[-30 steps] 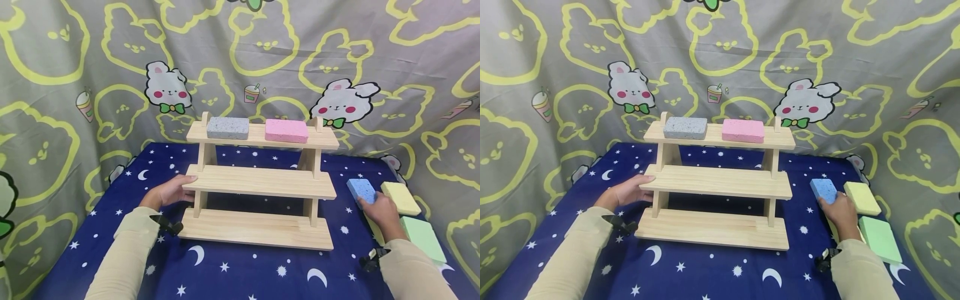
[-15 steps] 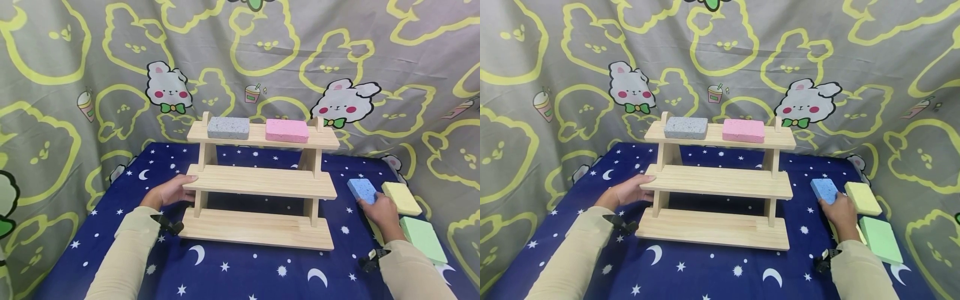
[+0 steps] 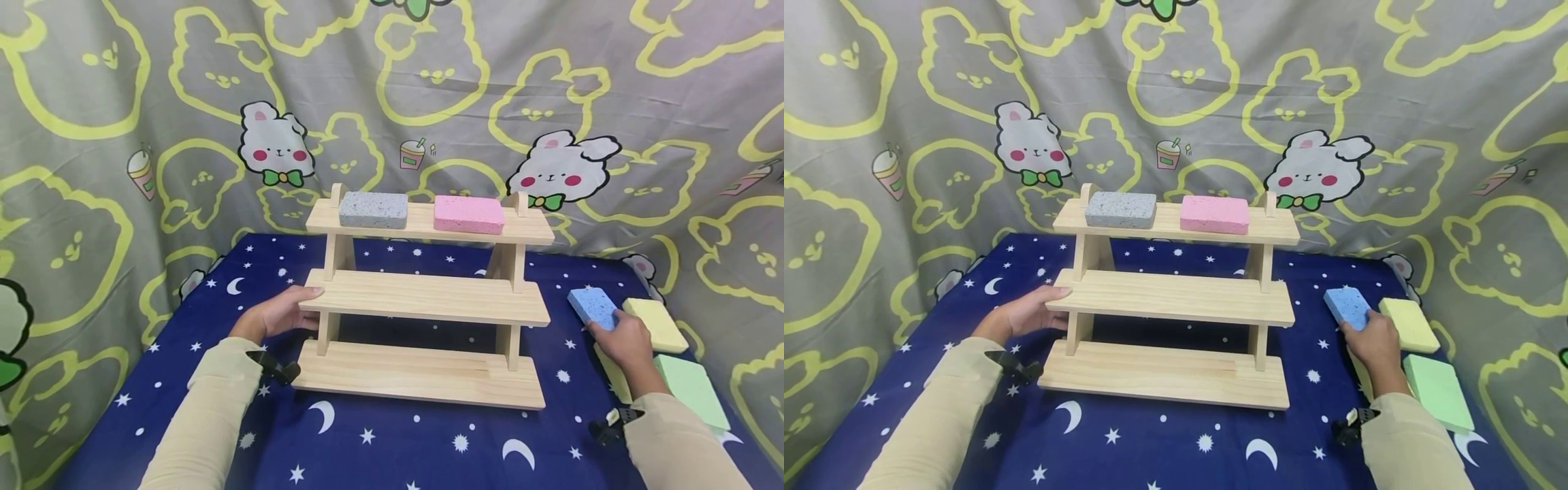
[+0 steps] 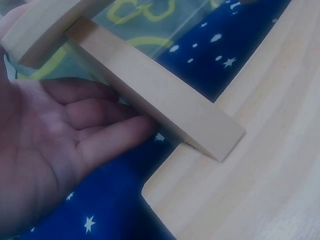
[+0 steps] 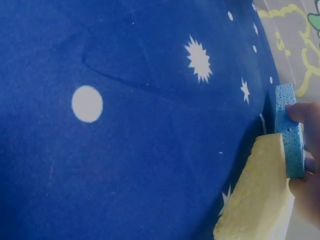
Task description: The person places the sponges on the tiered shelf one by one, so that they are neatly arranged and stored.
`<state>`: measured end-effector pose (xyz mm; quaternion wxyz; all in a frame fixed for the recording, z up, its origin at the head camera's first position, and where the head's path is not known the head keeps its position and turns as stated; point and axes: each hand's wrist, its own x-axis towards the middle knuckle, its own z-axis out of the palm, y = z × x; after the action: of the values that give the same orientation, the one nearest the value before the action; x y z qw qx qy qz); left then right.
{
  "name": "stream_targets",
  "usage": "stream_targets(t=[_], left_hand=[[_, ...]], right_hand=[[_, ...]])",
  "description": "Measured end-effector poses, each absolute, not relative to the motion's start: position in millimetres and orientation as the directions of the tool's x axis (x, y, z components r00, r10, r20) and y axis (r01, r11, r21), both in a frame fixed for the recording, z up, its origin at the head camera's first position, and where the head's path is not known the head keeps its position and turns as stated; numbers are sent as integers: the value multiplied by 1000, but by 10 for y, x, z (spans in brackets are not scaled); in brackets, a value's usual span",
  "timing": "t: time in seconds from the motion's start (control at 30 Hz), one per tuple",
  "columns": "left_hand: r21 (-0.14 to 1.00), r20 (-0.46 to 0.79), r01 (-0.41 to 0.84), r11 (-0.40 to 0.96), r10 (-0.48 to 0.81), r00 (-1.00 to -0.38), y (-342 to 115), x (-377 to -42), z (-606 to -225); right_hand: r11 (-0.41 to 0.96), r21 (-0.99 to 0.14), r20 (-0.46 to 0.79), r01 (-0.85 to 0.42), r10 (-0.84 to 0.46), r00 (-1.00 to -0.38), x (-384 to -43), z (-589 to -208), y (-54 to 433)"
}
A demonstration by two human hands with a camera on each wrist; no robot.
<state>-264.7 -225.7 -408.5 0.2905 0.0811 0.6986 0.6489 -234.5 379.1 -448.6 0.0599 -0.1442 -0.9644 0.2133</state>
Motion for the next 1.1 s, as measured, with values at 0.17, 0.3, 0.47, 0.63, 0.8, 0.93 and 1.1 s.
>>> stream_targets(t=[0.17,0.3,0.47,0.63,0.8,0.93,1.1], left_hand=[[954,-299,-262,144,488,-820,-2258,-2643,-4087],[954,-298,-261,145,490,-819,-2260,-2644,-4087],[955,-296,-254,152,492,-819,-2262,-2650,-4088],[954,-300,-259,153,492,-817,-2263,-2652,-4086],[953,-301,-263,148,489,-819,-2262,-2650,-4086],[954,-301,-264,146,491,-817,-2259,-2650,-4086],[954,-301,-264,146,491,-817,-2254,-2650,-4083]], right_hand=[[881,-439,146,176,263,-954,-2343,-4436,3772],[879,-452,159,151,246,-956,-2347,-4366,3721],[876,-463,161,136,233,-959,-2342,-4263,3621],[879,-464,175,110,212,-961,-2307,-4168,3534],[886,-457,192,81,187,-963,-2269,-4078,3472],[888,-456,204,61,171,-964,-2225,-4005,3435],[891,-452,220,32,146,-965,-2159,-3914,3402]])
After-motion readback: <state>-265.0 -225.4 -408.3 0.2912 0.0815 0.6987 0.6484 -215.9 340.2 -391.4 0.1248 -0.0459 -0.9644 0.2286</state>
